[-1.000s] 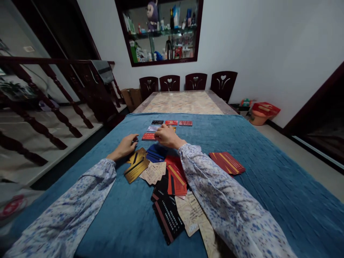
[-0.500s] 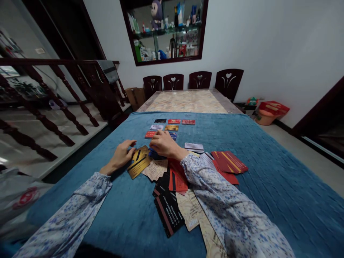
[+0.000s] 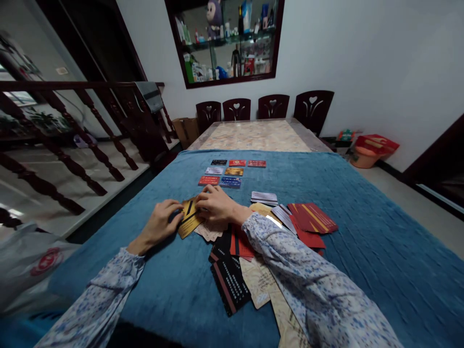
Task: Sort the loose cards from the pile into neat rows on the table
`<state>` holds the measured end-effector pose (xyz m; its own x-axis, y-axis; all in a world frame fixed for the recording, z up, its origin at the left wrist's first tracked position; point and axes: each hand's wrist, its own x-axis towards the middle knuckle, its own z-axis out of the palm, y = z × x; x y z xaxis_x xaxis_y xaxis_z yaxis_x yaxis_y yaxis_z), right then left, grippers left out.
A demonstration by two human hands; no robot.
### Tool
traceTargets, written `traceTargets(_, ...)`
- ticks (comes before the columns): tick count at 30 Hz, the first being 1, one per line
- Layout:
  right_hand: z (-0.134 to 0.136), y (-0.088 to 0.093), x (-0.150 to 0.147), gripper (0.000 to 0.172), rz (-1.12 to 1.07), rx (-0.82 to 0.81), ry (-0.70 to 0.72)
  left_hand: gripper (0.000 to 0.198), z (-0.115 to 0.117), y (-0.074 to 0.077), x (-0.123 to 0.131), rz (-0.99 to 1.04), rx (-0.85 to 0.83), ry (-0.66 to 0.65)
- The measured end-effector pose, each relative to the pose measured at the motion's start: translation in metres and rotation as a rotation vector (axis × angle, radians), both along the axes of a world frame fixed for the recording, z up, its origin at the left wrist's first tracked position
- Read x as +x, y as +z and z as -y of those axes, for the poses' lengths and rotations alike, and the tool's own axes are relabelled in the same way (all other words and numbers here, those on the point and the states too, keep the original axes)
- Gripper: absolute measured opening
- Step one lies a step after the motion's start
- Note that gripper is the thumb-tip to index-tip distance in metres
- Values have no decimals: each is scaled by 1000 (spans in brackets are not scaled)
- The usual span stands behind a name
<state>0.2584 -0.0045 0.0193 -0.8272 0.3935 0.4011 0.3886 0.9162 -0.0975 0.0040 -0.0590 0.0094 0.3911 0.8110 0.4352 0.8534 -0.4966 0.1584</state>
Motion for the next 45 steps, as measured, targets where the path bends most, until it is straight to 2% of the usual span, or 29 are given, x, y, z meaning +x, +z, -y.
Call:
traceTargets(9, 12, 0, -4, 40, 91, -70, 50, 19, 26, 10, 5, -79, 4, -109)
traceTargets(13, 12, -3, -4, 38, 124, -84, 41, 21, 29, 11, 7, -97, -24, -127)
traceTargets(23, 4, -8, -3, 27, 121, -29, -22, 32, 26, 3, 7, -85, -64, -118)
traceTargets(31, 3, -11, -4, 26, 124, 0, -54, 32, 20, 2, 4, -31, -116, -120)
traceTargets(39, 2, -12, -2, 26, 134, 16, -60, 34, 11, -6, -3, 10, -116, -128)
traceTargets(45, 0, -15, -4, 20, 107, 51, -52, 23, 11, -7, -3, -49, -44, -169)
